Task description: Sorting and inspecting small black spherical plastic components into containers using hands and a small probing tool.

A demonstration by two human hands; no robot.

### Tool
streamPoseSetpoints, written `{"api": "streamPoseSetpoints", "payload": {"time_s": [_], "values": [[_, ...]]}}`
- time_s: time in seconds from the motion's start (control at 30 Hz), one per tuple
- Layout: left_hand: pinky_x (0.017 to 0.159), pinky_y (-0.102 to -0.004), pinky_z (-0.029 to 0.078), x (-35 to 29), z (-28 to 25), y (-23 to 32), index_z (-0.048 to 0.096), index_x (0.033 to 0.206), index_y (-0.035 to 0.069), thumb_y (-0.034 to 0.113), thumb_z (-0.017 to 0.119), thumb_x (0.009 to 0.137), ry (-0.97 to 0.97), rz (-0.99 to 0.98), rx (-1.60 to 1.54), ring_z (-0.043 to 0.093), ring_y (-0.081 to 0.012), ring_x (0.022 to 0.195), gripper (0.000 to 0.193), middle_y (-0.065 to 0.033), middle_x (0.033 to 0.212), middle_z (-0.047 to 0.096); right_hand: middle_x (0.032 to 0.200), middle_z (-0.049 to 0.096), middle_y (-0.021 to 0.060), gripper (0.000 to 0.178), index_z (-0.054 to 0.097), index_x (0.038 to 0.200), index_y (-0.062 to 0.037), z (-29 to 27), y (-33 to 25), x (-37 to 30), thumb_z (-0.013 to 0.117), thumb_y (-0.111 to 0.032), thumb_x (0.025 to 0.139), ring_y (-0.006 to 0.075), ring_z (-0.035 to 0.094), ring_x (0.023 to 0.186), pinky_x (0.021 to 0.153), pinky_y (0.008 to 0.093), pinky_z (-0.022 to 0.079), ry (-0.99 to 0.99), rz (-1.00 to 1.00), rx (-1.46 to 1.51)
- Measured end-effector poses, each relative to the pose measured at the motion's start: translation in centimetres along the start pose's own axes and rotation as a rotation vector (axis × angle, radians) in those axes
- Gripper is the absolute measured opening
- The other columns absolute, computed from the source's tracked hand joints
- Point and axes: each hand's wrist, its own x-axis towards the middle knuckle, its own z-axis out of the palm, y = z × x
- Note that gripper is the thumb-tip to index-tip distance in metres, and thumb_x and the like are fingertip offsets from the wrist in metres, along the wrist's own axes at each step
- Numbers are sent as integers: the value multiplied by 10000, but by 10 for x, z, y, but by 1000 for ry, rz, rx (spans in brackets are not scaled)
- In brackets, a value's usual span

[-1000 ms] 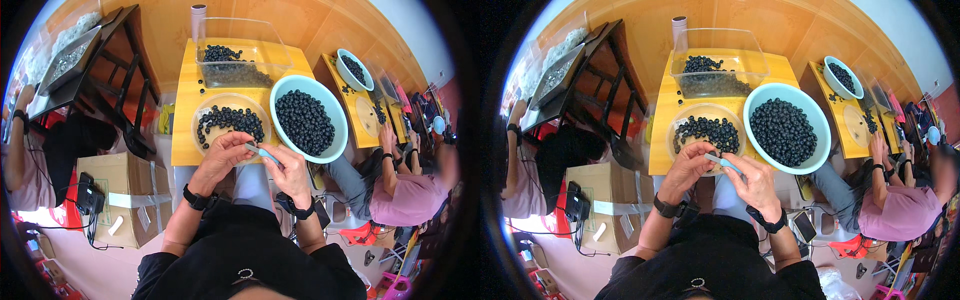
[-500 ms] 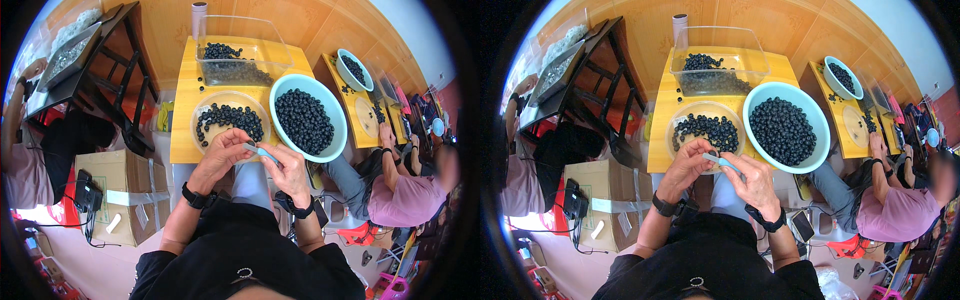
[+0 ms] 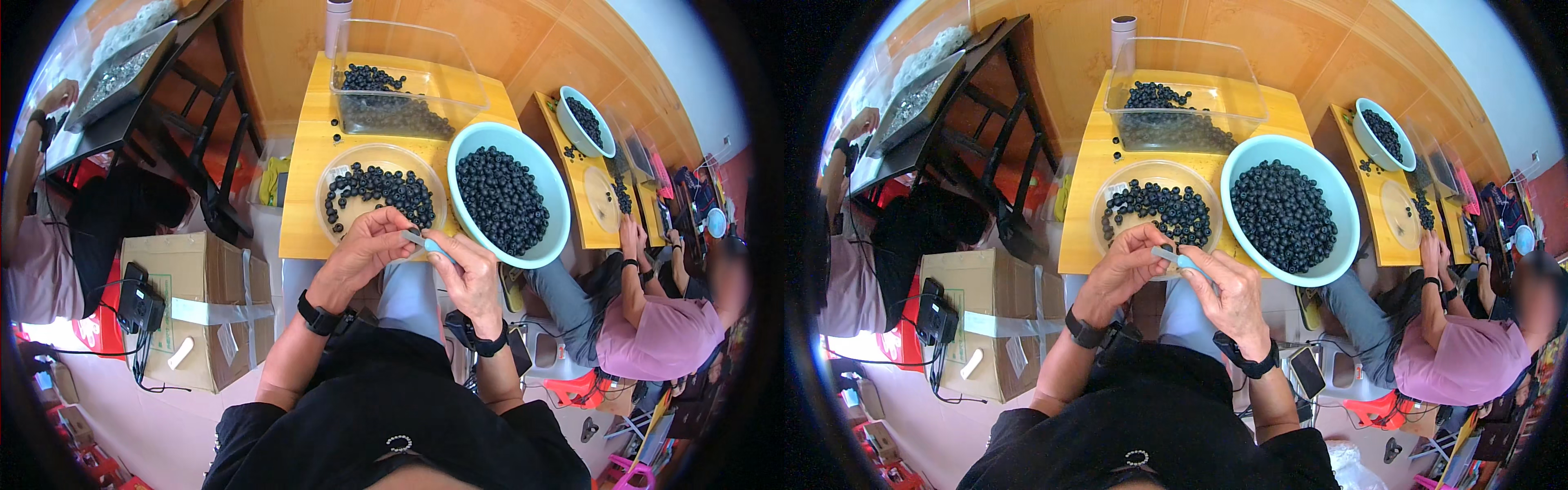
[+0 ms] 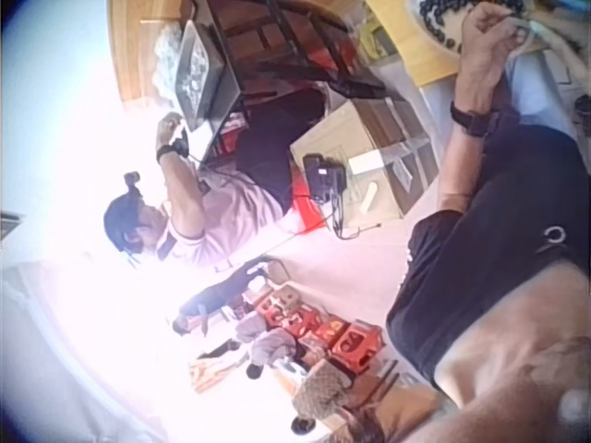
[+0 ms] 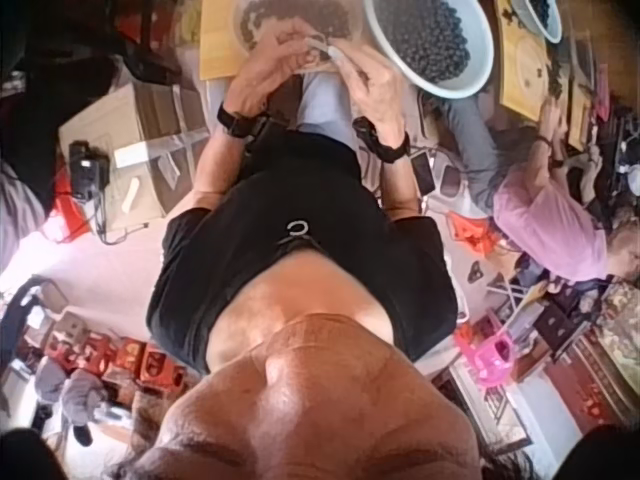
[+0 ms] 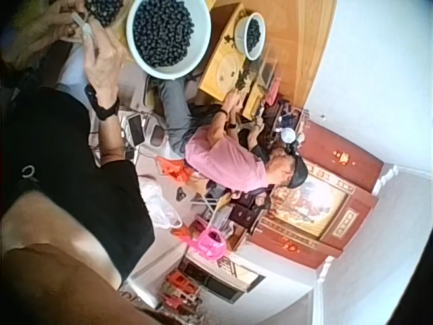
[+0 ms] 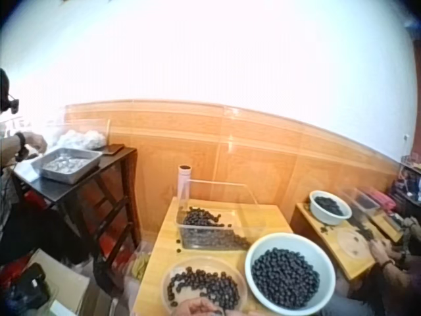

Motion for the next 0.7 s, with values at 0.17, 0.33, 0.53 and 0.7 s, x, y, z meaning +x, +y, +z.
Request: {"api": "streamPoseSetpoints", "payload": {"time_s": [0.17,0.33,0.53,0.7], "values": [[681,-234,525,-9,10,7,597,920,25,3,640,814,-13,-23,27,624,-132,742,117,-80,904,647,683,607,130,211,667,1005,-25,2,38,-6,637,-98,809,227,563,521,484,328,415,95,-41,-223],[660,-232,524,-10,8,7,599,912,26,-4,640,810,21,-10,17,624,-133,732,114,-82,914,647,786,658,150,188,665,978,0,-6,42,-9,614,-117,839,206,602,572,508,290,442,133,103,-58],[690,-235,542,-7,5,3,594,926,25,2,640,815,43,-21,-22,639,-137,767,122,-80,920,644,805,666,139,194,659,989,8,-6,13,-3,611,-107,840,148,582,592,504,255,433,64,174,94],[712,-244,548,-7,5,2,590,937,26,-2,641,813,49,-33,-27,646,-141,789,136,-76,920,644,811,657,104,230,656,1000,4,-3,1,-3,672,-100,795,103,569,611,510,229,419,31,120,194]]}}
